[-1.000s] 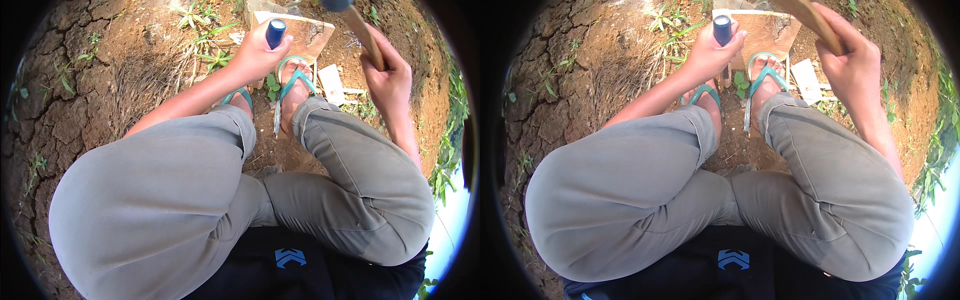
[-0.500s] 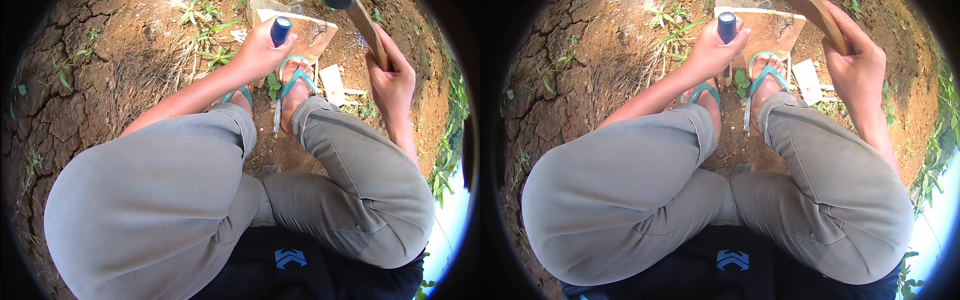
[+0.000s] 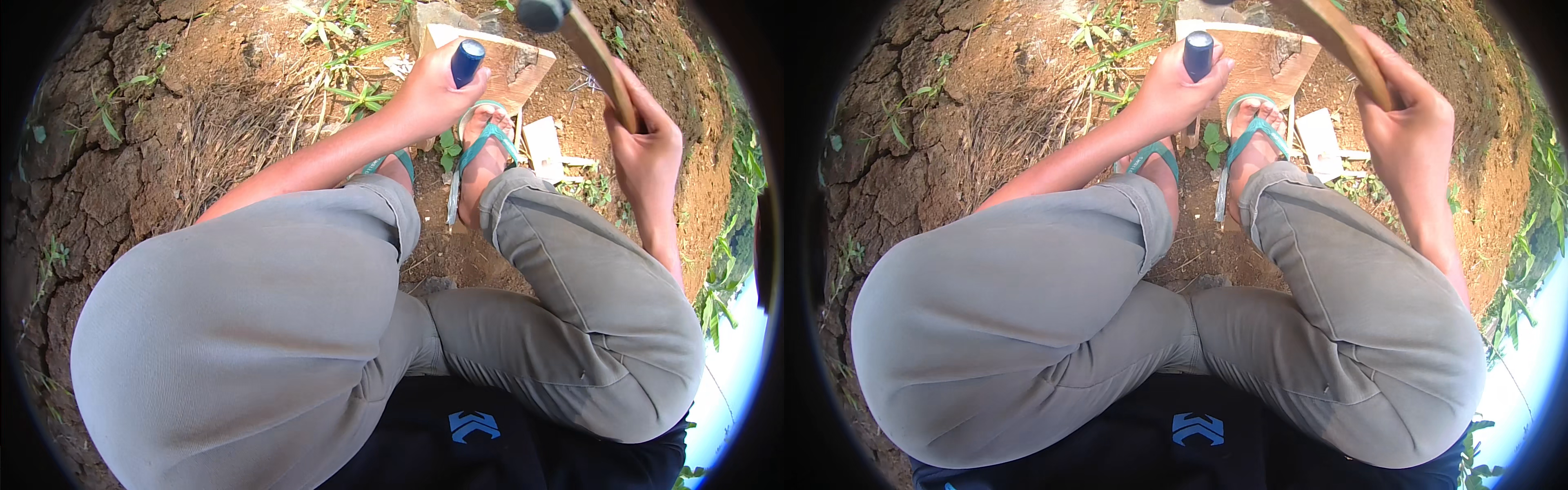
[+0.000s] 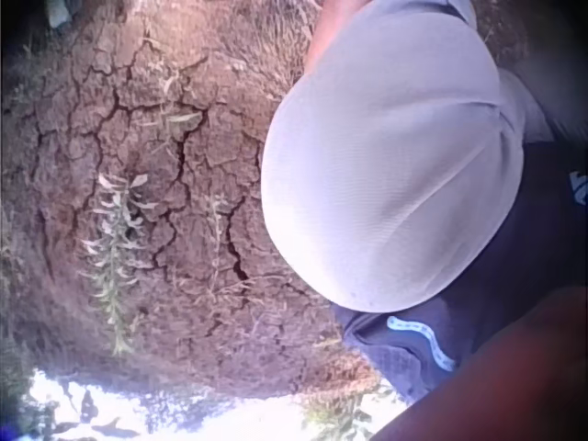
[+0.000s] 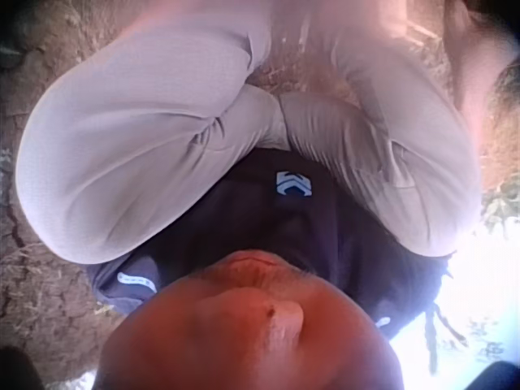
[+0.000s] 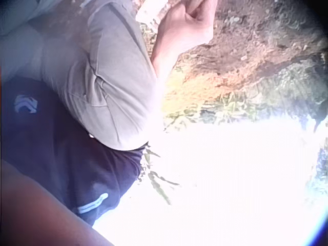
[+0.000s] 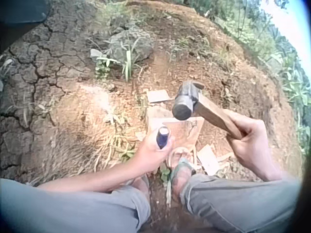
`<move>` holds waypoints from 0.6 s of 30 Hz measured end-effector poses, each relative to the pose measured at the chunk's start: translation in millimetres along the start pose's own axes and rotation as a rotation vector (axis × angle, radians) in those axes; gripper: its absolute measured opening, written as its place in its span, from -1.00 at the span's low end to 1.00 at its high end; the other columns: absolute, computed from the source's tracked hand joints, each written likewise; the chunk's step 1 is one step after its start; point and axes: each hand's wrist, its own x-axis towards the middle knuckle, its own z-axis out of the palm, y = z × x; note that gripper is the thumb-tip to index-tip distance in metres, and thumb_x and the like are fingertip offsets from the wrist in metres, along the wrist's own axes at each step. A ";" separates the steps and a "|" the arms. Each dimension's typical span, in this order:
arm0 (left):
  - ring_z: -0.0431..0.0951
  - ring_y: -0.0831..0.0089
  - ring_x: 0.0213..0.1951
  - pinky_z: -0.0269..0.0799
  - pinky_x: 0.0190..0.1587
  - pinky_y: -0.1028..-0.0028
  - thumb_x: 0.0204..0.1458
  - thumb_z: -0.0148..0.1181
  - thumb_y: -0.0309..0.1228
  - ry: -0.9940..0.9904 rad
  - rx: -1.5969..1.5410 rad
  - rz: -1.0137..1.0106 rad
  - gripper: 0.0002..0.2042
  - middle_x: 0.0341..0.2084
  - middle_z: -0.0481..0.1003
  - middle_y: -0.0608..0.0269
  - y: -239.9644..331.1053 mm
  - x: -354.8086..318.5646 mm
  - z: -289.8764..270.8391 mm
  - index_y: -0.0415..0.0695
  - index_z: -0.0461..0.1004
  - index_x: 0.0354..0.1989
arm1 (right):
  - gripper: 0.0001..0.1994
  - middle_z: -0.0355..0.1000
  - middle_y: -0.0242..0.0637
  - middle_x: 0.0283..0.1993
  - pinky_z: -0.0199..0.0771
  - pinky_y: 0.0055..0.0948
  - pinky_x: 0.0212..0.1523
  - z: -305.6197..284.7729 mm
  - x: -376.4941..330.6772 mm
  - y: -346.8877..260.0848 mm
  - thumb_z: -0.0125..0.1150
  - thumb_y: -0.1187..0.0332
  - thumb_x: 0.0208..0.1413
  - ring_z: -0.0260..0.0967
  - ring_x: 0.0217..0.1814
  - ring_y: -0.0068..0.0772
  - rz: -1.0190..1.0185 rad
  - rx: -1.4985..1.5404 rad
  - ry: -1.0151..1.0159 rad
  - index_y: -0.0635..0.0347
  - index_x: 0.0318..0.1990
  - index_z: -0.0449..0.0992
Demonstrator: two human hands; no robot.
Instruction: The person uses a hammer and a chisel to carve out segments from a piece of wood held between their feet.
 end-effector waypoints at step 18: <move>0.35 0.65 -0.60 0.30 -0.53 0.56 0.27 0.23 -0.47 0.001 -0.275 -0.098 -0.73 -0.59 0.33 0.45 15.4 -13.2 -21.0 -0.06 0.20 -0.35 | -0.54 0.64 -0.28 0.08 0.52 -0.53 0.07 -4.3 0.6 18.9 0.32 0.50 0.16 0.53 0.00 -0.66 0.065 -0.087 0.001 0.07 0.24 0.56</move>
